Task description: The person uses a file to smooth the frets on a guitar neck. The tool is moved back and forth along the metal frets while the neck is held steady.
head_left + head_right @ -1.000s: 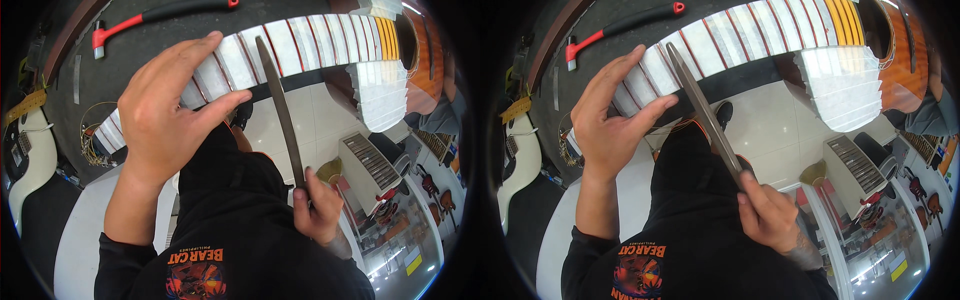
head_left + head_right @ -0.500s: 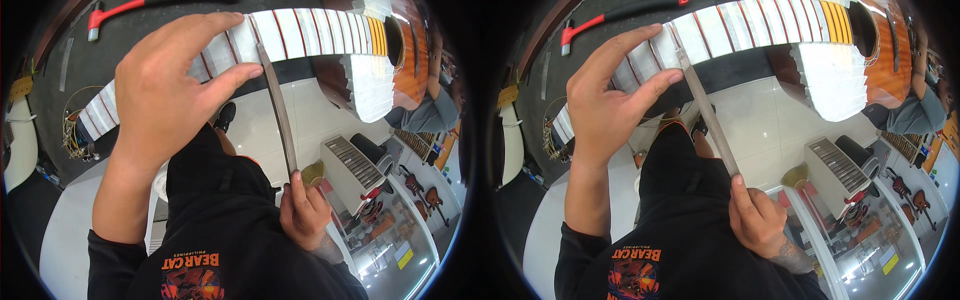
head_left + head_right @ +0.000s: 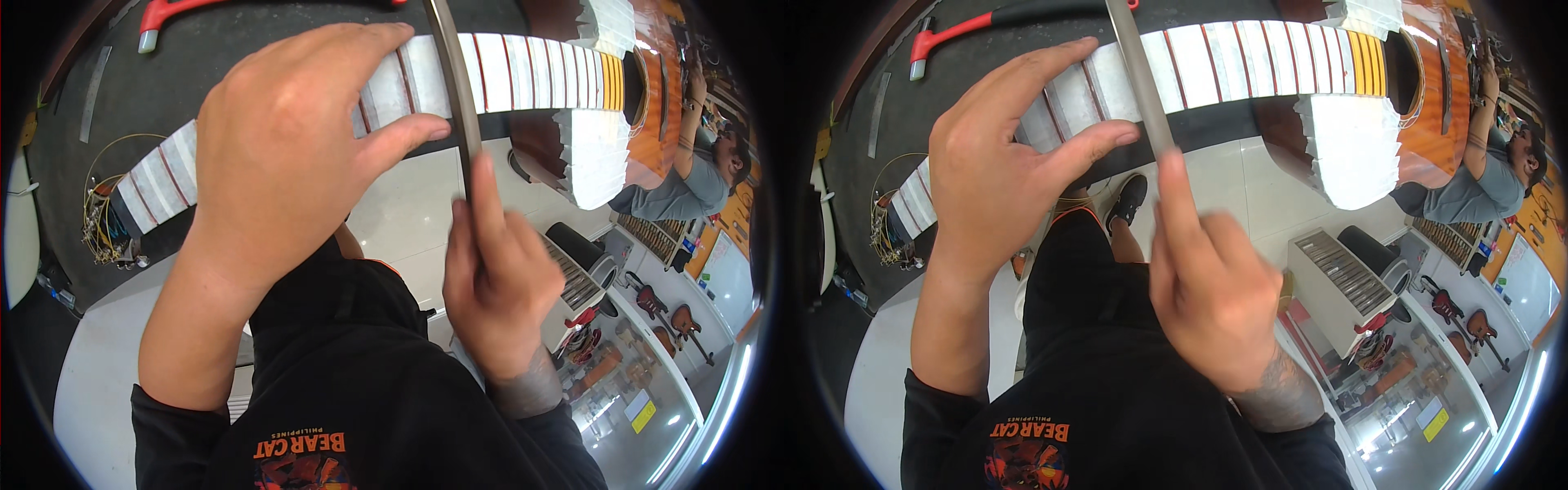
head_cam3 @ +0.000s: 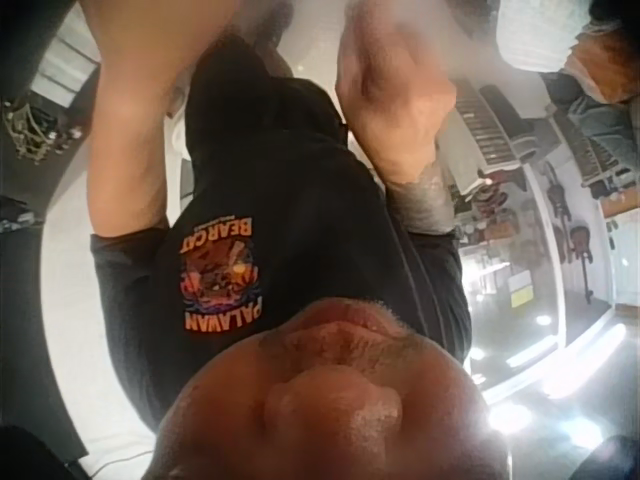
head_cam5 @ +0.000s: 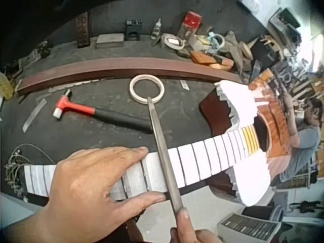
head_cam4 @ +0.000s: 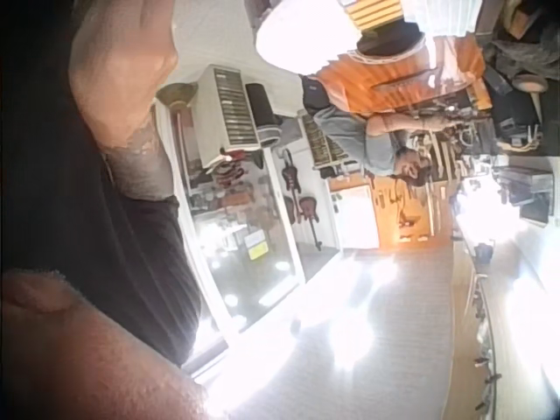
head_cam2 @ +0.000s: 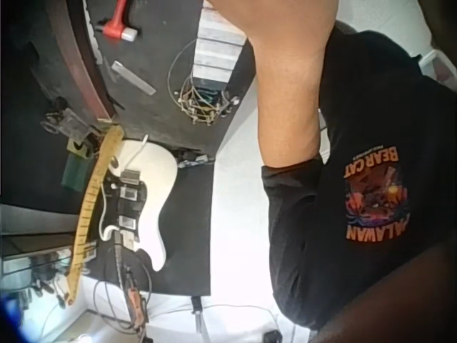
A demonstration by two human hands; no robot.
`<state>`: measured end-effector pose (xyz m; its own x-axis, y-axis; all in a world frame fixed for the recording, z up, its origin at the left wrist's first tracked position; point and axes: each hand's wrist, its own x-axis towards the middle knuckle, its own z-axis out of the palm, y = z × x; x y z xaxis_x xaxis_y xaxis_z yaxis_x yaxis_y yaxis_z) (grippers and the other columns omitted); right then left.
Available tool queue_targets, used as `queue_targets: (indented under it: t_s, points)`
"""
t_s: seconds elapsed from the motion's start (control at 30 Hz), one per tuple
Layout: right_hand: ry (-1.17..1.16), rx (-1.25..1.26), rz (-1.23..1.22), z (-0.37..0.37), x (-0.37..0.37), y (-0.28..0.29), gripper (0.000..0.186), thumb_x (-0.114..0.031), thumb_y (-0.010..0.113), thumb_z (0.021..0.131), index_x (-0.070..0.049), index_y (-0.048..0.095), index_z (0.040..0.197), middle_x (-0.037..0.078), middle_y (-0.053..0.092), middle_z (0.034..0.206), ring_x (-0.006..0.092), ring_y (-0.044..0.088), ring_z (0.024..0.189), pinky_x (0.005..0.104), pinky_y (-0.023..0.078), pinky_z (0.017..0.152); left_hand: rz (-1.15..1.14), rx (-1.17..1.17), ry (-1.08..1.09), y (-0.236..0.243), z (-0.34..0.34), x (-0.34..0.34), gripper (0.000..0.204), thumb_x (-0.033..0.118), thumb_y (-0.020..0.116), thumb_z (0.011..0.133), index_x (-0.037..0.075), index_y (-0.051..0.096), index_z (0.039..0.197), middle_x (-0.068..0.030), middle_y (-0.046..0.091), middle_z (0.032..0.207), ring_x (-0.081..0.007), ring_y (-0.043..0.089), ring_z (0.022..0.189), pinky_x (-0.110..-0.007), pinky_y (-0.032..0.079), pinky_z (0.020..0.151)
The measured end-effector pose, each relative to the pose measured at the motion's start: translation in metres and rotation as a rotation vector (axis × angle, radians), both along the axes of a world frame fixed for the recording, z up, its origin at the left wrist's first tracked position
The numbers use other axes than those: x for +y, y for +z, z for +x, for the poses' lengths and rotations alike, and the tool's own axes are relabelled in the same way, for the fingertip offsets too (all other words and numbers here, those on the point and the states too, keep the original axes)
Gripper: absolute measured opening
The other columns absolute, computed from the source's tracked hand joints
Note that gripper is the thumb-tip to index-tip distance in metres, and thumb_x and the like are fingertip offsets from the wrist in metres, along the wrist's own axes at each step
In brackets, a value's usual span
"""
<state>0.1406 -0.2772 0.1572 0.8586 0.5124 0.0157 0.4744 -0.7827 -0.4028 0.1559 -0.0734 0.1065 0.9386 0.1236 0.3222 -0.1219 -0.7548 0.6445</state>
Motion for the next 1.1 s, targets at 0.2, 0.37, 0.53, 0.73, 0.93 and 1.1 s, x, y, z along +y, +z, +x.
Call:
queue_targets:
  t_s: [0.2,0.37,0.53,0.73,0.93,1.1]
  points:
    - [-0.046,0.011,-0.037,-0.073,-0.056,0.002,0.057,0.009,0.076,0.081,0.001,0.065,0.136,0.013,0.065,0.076,0.0236,0.066,0.062,0.031,0.053,0.06,0.011,-0.03,-0.023,-0.002,0.001,-0.002,0.055,0.028,0.095,0.068,0.003,0.076,0.113,-0.0139,0.077,0.108,-0.0309,0.075,0.095,-0.036,0.058,0.084]
    - [0.031,-0.038,-0.028,-0.03,-0.026,-0.004,0.062,0.007,0.077,0.081,0.003,0.061,0.141,0.005,0.051,0.069,0.019,0.054,0.052,0.0356,0.045,0.046,0.011,-0.008,-0.024,0.001,0.001,-0.001,0.055,0.028,0.095,0.068,0.003,0.076,0.114,-0.0147,0.077,0.108,-0.0311,0.075,0.095,-0.036,0.058,0.084]
    - [-0.027,0.016,0.062,0.008,0.009,-0.005,0.052,0.006,0.073,0.09,-0.001,0.063,0.14,0.006,0.049,0.064,0.0181,0.047,0.05,0.033,0.041,0.049,0.009,-0.001,-0.014,0.001,0.002,0.0,0.055,0.028,0.095,0.068,0.003,0.076,0.114,-0.0148,0.077,0.109,-0.0306,0.075,0.095,-0.036,0.059,0.084]
    - [-0.069,-0.045,0.047,-0.054,-0.044,-0.013,0.054,0.009,0.076,0.083,0.001,0.066,0.135,0.008,0.055,0.067,0.0193,0.054,0.052,0.0303,0.046,0.052,-0.003,-0.001,-0.033,0.002,0.003,-0.001,0.056,0.027,0.095,0.068,0.003,0.076,0.114,-0.0145,0.077,0.109,-0.0302,0.075,0.095,-0.035,0.059,0.084]
    - [-0.083,0.033,0.099,-0.078,-0.06,-0.001,0.056,0.011,0.077,0.078,0.002,0.068,0.132,0.009,0.058,0.068,0.0213,0.057,0.051,0.0308,0.047,0.052,0.03,-0.009,-0.039,0.001,0.002,0.0,0.057,0.026,0.096,0.067,0.002,0.076,0.115,-0.0141,0.077,0.11,-0.0299,0.075,0.096,-0.035,0.059,0.084]
    - [-0.023,0.05,0.058,-0.075,-0.065,0.0,0.057,0.009,0.078,0.077,0.005,0.065,0.133,0.006,0.06,0.068,0.0173,0.057,0.051,0.0301,0.046,0.048,0.036,-0.007,-0.043,0.002,0.003,0.0,0.056,0.025,0.096,0.068,0.002,0.076,0.115,-0.0143,0.077,0.11,-0.0297,0.075,0.096,-0.035,0.059,0.084]
